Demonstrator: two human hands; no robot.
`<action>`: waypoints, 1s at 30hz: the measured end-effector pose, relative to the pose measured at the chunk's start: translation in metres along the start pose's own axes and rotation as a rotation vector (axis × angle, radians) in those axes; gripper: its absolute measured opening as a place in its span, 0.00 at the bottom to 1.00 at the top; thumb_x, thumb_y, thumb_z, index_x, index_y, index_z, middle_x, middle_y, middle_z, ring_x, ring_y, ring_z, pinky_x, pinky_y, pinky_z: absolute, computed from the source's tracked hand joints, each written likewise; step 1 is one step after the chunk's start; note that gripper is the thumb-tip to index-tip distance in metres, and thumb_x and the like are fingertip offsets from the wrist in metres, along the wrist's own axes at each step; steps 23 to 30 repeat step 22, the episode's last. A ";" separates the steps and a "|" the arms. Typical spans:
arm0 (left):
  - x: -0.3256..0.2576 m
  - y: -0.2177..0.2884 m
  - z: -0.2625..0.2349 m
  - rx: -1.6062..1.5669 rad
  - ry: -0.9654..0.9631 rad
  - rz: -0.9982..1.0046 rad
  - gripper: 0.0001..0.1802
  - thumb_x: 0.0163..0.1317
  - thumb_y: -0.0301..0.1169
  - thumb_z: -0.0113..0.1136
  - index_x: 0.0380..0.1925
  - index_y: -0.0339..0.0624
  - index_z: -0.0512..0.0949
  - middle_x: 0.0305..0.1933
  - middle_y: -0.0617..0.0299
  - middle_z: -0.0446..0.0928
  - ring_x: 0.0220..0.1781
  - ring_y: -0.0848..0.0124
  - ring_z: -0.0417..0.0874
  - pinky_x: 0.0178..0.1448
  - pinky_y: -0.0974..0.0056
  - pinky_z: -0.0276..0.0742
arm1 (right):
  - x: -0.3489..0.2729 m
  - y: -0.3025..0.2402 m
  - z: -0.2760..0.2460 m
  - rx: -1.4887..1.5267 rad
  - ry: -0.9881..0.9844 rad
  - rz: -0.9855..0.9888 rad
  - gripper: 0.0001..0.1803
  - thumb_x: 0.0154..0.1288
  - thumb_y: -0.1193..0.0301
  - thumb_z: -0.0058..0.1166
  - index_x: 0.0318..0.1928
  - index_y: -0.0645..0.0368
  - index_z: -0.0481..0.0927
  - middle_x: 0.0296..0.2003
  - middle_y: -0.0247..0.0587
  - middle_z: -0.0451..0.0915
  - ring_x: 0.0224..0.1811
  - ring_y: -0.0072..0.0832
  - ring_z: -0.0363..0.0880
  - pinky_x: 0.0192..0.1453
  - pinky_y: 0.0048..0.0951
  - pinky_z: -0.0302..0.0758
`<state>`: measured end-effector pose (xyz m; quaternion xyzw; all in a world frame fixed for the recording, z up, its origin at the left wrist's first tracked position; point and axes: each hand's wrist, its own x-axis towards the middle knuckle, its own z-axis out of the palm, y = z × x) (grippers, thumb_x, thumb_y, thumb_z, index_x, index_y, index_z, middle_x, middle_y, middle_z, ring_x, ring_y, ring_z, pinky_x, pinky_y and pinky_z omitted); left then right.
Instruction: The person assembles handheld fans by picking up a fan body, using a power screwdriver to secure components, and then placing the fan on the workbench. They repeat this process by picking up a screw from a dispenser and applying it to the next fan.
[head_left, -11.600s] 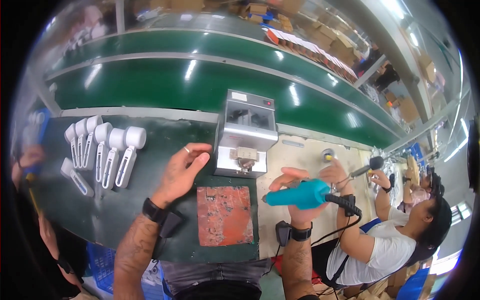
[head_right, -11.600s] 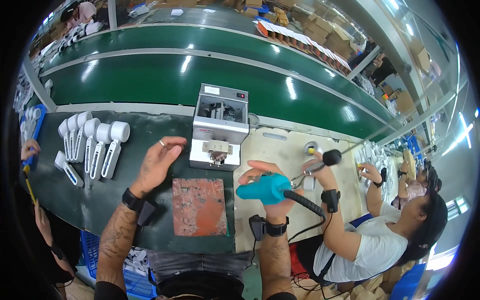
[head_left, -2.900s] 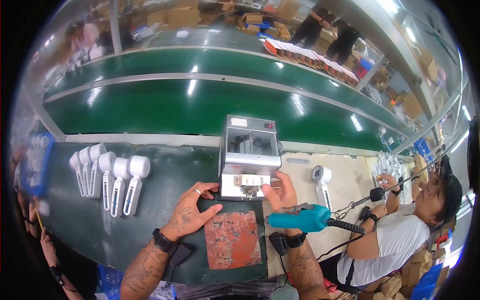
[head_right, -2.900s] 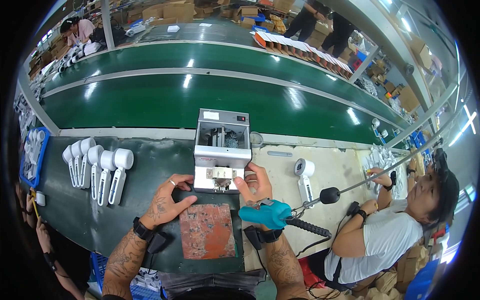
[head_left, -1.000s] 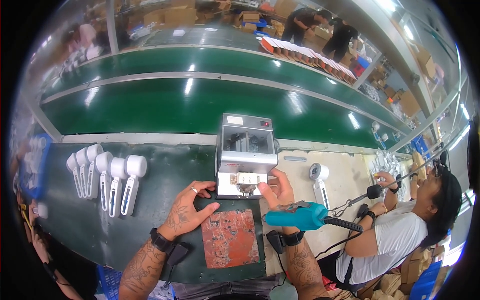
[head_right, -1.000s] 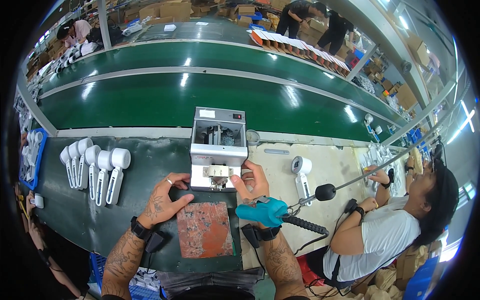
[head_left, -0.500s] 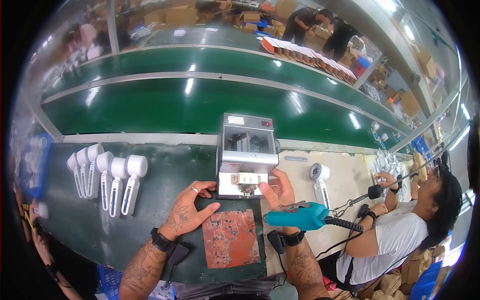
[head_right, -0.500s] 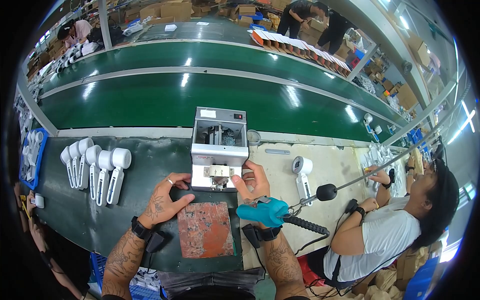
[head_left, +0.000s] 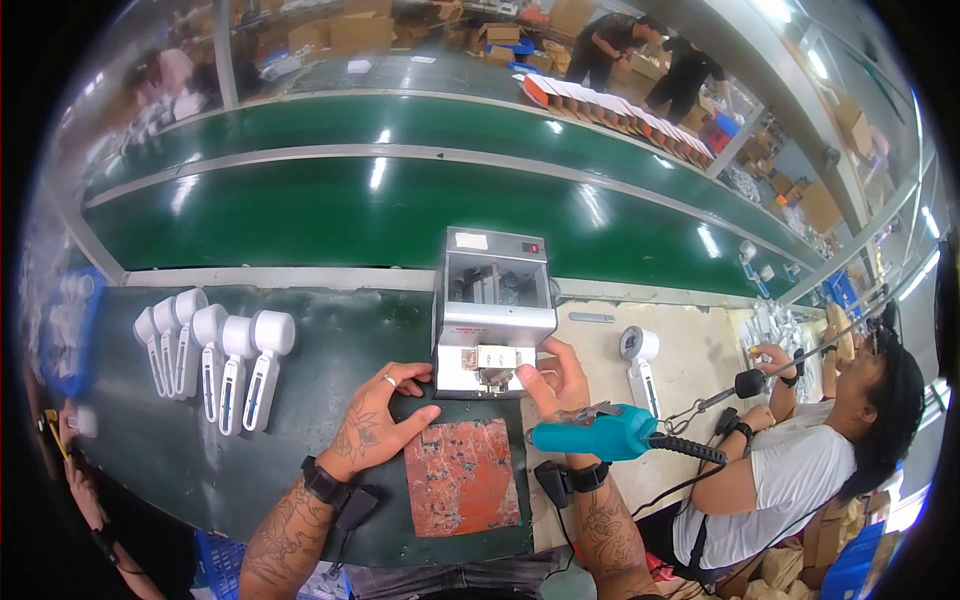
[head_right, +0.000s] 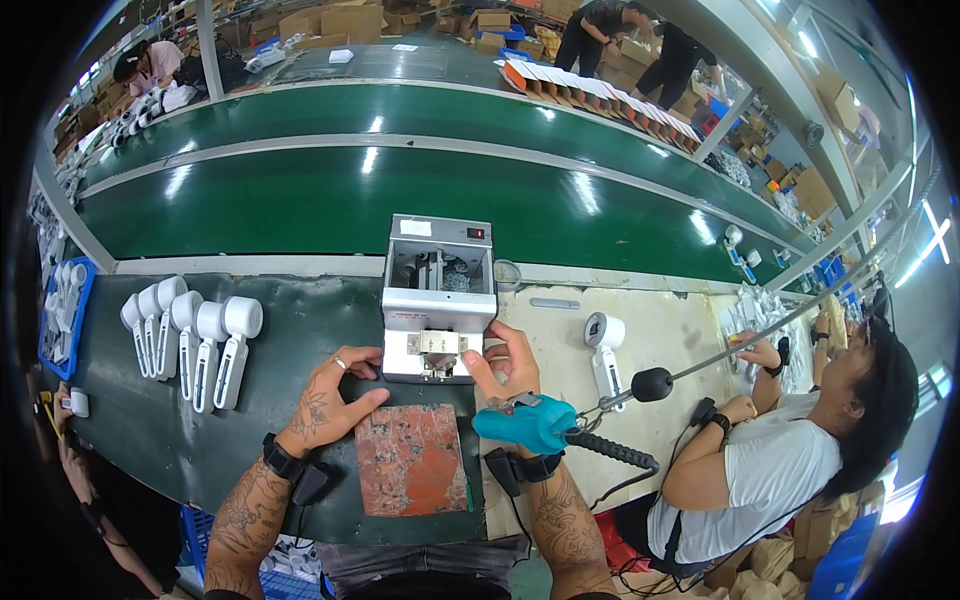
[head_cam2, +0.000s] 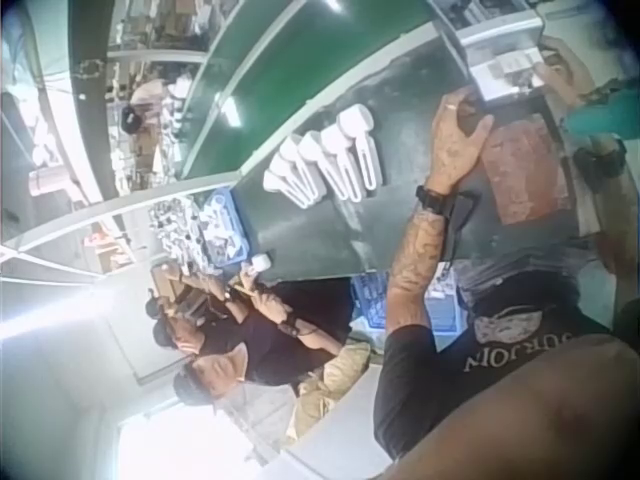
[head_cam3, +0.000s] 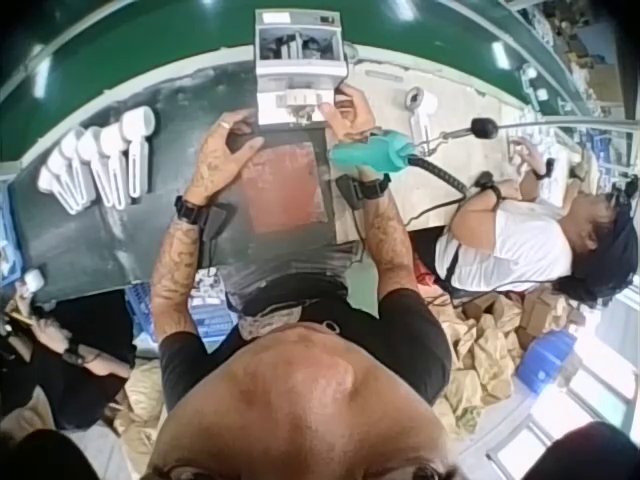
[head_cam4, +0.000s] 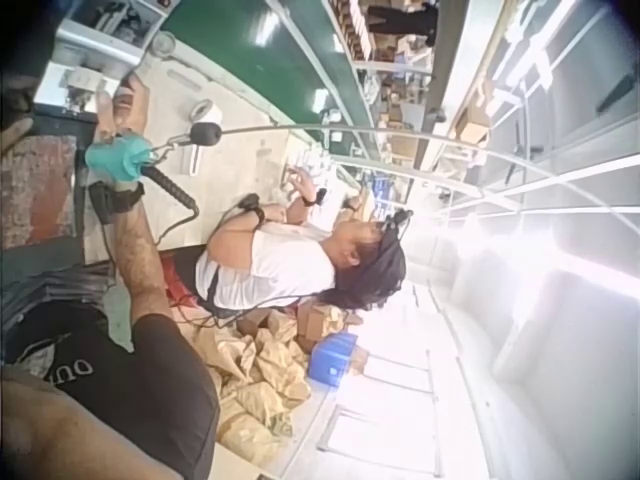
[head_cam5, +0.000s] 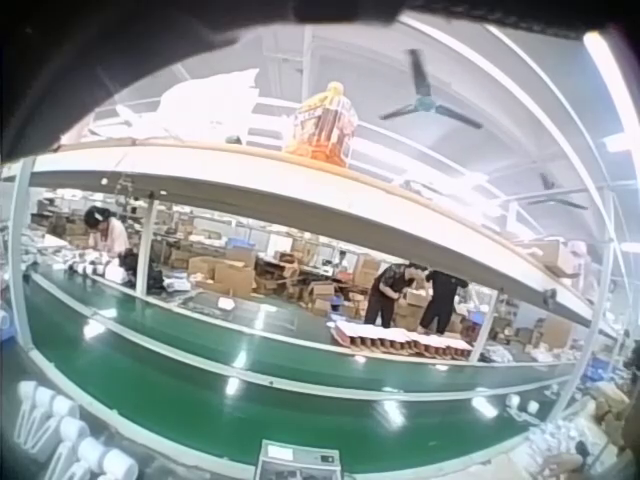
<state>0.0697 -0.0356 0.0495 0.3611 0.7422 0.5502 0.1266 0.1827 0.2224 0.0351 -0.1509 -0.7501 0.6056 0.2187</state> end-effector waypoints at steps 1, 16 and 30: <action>0.000 0.000 0.000 -0.009 -0.003 -0.007 0.28 0.61 0.30 0.74 0.60 0.36 0.77 0.52 0.53 0.81 0.52 0.64 0.85 0.61 0.60 0.79 | 0.000 0.001 0.000 0.003 -0.003 0.000 0.32 0.72 0.66 0.64 0.69 0.69 0.67 0.45 0.50 0.82 0.47 0.27 0.83 0.52 0.29 0.81; -0.001 0.001 -0.002 0.027 -0.001 0.009 0.28 0.60 0.29 0.74 0.60 0.35 0.77 0.51 0.52 0.80 0.52 0.62 0.84 0.61 0.59 0.79 | 0.000 -0.001 0.002 -0.050 0.005 -0.025 0.33 0.71 0.65 0.66 0.69 0.65 0.68 0.45 0.49 0.81 0.45 0.30 0.85 0.48 0.30 0.81; 0.001 0.001 0.000 0.020 -0.015 0.002 0.29 0.60 0.30 0.74 0.61 0.35 0.77 0.53 0.51 0.80 0.53 0.62 0.84 0.62 0.59 0.79 | 0.000 0.000 -0.003 -0.088 0.008 -0.023 0.33 0.71 0.65 0.66 0.70 0.63 0.68 0.46 0.50 0.81 0.45 0.32 0.85 0.49 0.30 0.81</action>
